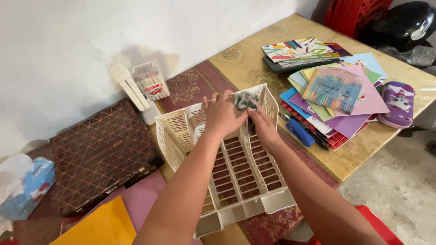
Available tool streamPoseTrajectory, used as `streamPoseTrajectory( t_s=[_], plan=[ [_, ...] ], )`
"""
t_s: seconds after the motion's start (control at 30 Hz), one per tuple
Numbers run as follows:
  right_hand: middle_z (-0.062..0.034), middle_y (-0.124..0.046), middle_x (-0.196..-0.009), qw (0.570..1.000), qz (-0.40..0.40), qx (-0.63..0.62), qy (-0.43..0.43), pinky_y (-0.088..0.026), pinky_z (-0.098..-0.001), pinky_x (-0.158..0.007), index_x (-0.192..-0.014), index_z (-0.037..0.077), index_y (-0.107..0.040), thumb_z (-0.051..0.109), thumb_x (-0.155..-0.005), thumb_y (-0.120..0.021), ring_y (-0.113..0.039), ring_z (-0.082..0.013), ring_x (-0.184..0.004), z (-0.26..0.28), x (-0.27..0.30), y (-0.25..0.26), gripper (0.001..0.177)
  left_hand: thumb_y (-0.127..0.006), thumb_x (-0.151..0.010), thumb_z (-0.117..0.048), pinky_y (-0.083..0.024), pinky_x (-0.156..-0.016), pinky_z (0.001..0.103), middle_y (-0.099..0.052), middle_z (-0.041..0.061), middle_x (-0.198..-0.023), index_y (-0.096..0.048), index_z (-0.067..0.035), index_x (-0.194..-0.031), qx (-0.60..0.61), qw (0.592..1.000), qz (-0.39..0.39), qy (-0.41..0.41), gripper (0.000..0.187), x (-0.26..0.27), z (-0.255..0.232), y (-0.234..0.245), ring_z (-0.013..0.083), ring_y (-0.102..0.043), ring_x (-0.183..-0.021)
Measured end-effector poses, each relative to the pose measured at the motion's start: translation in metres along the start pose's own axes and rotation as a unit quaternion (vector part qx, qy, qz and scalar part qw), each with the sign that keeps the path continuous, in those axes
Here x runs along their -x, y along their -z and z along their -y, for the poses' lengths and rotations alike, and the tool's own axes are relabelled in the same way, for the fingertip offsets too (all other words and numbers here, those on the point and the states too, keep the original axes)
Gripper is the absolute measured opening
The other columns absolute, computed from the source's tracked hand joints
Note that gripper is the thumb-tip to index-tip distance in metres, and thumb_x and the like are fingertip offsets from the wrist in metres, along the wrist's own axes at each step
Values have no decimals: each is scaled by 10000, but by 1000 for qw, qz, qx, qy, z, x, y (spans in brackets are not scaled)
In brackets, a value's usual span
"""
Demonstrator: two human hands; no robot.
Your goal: The person wipes the inside and outside surfaces of a white plastic document rack using a cloth. They systematically clean each compartment and the base, then rotate the rack to clean the back side.
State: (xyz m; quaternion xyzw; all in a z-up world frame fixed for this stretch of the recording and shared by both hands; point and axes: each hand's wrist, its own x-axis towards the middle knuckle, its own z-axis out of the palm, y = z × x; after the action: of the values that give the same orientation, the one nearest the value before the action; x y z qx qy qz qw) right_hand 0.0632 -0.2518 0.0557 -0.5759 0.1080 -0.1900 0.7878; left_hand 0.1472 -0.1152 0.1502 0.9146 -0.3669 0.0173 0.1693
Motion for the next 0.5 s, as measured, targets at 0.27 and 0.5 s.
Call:
streamPoseTrajectory(
  t_s=[0.27,0.5],
  plan=[
    [-55,-695,-1148,994,-38,35,-97,-464,-303,-885,-1333,79,-664,356,-1069,-521,-593,-159,-1019,-66,-20,25,409,-665,-850,-521,-158,-1150,608,-477,52,-1490,-802,-141,-981,3,999,32,-27,424,-9,11,-4,376,-401,-1369],
    [-45,-701,-1071,986,-96,92,-97,-542,-324,-753,-1352,169,-534,202,-977,-577,-637,-153,-913,-107,-6,23,379,-687,-826,-436,-137,-1148,535,-498,32,-1458,-800,-142,-963,28,998,22,-48,343,-11,21,-10,290,-413,-1343]
  ],
)
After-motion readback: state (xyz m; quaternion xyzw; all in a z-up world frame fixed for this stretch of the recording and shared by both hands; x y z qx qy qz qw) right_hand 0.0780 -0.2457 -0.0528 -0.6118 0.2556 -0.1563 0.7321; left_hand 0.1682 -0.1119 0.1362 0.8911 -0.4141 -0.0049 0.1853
